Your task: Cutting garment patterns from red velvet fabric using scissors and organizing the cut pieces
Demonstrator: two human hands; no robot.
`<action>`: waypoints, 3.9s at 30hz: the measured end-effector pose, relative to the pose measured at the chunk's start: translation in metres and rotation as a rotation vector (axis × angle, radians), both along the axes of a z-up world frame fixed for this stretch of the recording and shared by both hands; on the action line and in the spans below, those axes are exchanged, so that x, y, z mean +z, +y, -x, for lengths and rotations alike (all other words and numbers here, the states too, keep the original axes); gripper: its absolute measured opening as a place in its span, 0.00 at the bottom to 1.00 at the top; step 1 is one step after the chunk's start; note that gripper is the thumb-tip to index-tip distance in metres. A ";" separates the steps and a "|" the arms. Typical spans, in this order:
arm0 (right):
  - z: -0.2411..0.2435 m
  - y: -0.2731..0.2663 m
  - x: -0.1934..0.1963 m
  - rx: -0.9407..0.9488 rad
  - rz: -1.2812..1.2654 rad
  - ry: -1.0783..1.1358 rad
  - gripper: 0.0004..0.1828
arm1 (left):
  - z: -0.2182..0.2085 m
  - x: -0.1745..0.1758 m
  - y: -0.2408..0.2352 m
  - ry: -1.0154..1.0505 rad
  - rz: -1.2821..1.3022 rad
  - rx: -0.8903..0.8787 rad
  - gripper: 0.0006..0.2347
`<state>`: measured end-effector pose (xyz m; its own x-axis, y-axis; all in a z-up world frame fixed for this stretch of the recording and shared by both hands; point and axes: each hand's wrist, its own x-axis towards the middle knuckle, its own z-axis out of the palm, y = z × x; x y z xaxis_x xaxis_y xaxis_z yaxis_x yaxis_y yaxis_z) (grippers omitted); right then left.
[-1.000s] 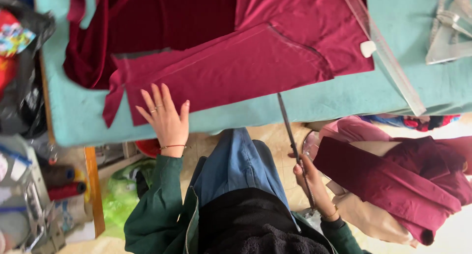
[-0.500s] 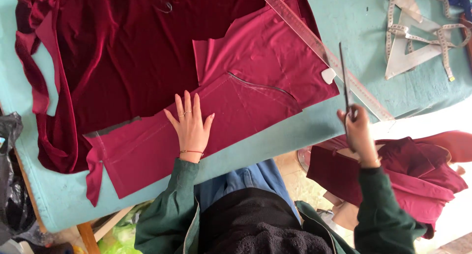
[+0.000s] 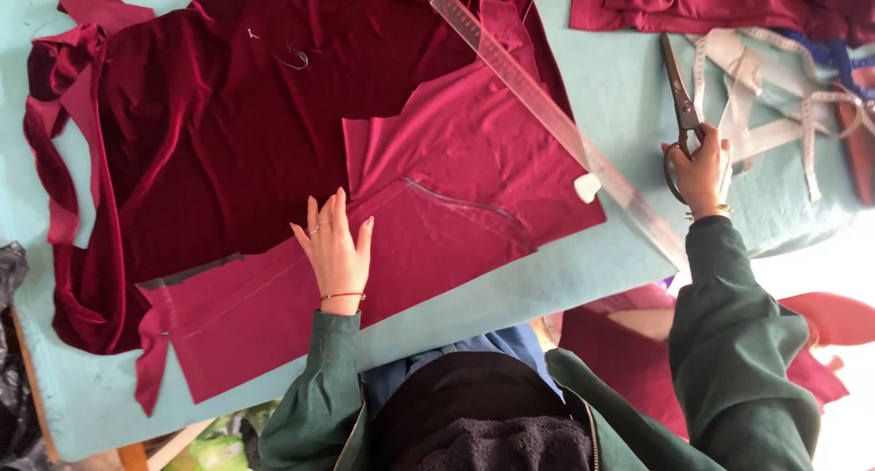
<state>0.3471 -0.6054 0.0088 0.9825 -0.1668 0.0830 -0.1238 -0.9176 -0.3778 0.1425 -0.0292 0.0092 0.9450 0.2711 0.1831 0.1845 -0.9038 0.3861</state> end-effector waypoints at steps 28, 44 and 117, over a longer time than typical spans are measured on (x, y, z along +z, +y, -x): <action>0.030 0.037 0.040 0.299 -0.342 0.228 0.19 | -0.074 -0.062 -0.040 -0.236 -0.046 0.429 0.09; -0.076 -0.109 -0.033 0.278 0.100 -0.470 0.25 | 0.048 0.026 -0.125 -0.126 -0.065 -0.082 0.05; 0.059 -0.068 -0.033 -0.087 0.164 -0.323 0.13 | -0.105 -0.019 -0.049 -0.184 -0.097 -0.468 0.06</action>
<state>0.2883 -0.6730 -0.0240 0.8841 -0.2067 0.4191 -0.1021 -0.9606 -0.2584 0.2480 -0.0780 -0.0103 0.9108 -0.2000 0.3612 -0.3119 -0.9065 0.2845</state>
